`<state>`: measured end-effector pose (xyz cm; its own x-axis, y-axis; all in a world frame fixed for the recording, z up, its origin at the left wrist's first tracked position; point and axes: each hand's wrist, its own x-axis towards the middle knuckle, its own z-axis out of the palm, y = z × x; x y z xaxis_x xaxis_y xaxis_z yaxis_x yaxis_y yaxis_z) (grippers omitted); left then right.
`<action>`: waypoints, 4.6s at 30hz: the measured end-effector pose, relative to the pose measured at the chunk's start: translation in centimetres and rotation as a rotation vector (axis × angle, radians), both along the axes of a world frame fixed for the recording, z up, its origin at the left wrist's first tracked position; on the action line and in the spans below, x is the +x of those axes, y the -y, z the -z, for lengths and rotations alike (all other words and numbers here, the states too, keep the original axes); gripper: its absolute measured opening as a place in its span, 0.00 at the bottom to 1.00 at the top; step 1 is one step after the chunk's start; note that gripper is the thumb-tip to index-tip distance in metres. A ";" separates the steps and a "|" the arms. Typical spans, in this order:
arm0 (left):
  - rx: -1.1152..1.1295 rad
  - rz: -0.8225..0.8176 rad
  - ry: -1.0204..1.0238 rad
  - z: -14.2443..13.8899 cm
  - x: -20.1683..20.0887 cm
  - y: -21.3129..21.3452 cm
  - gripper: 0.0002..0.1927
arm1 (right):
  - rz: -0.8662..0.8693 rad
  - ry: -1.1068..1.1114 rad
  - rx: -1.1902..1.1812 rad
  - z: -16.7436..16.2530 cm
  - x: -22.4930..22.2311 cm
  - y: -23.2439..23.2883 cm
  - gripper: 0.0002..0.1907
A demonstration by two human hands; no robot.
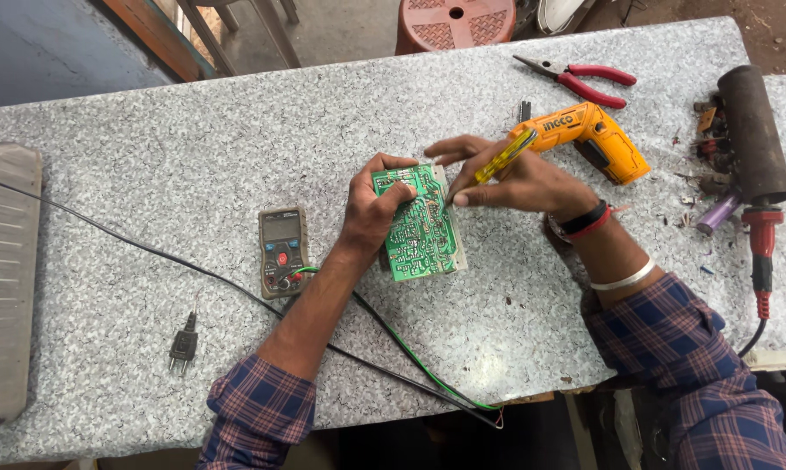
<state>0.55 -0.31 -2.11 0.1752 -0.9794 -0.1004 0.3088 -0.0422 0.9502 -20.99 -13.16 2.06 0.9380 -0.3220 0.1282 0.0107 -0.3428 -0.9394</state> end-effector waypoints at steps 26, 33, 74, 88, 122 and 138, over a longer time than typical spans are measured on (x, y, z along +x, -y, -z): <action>-0.030 0.001 0.002 0.3 0.1 0.2 0.17 | -0.009 0.034 -0.008 0.3 -0.1 0.3 0.12; -0.057 0.002 0.030 0.5 0.2 0.1 0.16 | -0.007 0.039 -0.024 0.6 0.1 0.2 0.12; 0.005 0.000 0.066 -0.1 0.2 -0.2 0.18 | -0.009 0.065 -0.049 0.5 0.2 0.1 0.09; -0.057 -0.028 0.094 0.6 0.1 0.1 0.17 | -0.077 0.062 -0.088 -0.2 0.1 -0.2 0.09; -0.053 -0.006 0.037 0.2 -0.1 0.1 0.17 | -0.019 0.061 -0.088 -0.7 -0.1 -0.3 0.09; -0.070 -0.005 0.055 0.3 -0.1 0.2 0.16 | -0.049 0.061 -0.107 -0.6 -0.1 -0.3 0.10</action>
<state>0.49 -0.48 -2.37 0.1836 -0.9828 -0.0214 0.2561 0.0268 0.9663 -21.04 -12.86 2.67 0.9417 -0.2573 0.2166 0.0857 -0.4391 -0.8943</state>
